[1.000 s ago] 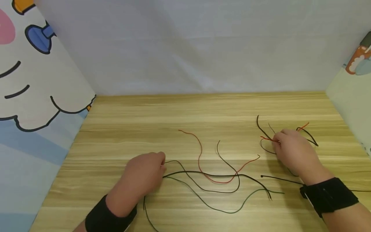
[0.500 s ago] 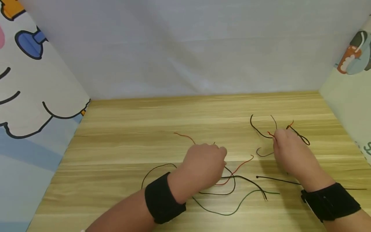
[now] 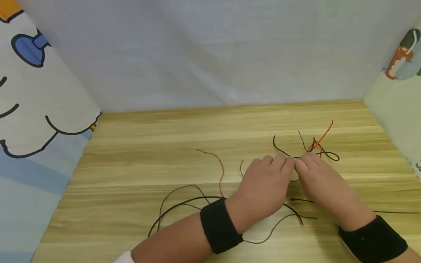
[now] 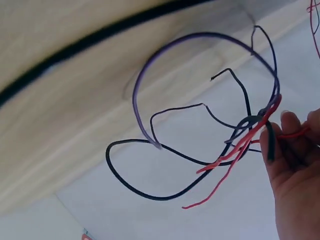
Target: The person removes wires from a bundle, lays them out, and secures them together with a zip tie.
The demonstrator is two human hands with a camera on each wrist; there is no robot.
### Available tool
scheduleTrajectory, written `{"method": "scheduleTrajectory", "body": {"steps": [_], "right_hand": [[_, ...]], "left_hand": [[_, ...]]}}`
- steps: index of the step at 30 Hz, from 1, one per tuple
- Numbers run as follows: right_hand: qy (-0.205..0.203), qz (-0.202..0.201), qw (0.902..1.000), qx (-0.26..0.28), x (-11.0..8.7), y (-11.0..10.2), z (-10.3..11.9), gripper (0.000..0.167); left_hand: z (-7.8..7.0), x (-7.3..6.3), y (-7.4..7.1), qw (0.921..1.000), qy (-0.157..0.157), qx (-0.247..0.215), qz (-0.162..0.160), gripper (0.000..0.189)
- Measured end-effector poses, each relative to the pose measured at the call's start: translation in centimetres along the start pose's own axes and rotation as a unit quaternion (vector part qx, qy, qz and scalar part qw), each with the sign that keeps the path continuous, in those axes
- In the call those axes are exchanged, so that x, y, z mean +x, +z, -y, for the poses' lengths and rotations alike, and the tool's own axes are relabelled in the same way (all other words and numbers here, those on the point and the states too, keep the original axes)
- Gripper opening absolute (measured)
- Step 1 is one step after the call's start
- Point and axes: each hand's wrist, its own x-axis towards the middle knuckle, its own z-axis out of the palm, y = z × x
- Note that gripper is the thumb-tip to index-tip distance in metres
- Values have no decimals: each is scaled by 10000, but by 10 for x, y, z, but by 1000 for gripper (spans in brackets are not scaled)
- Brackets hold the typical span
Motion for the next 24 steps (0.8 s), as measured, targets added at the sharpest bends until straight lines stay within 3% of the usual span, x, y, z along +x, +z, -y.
{"method": "scheduleTrajectory", "body": {"steps": [3, 5, 10, 14, 16, 20, 24], "right_hand": [[-60, -80, 9999, -49, 0, -1, 3, 8], [-25, -161, 9999, -36, 0, -1, 4, 14], [-78, -345, 9994, 48, -2, -2, 5, 30], [-32, -180, 9998, 37, -1, -1, 6, 36], [59, 45, 10000, 25, -1, 0, 7, 28], [374, 481, 9981, -35, -4, 2, 2, 5], [753, 645, 9951, -42, -12, 3, -9, 15]], "left_hand": [[-6, 10, 4, 9997, -116, 169, 152, 19], [-9, 15, 5, 9992, -182, 186, 318, 12], [-13, 26, 7, 9969, -395, -9, 686, 18], [-12, 31, 9, 9946, -502, -15, 909, 17], [-10, 31, 9, 9936, -494, 21, 1015, 13], [-10, 28, 9, 9948, -357, 171, 941, 16], [-13, 23, 8, 9970, -133, 267, 718, 21]]}}
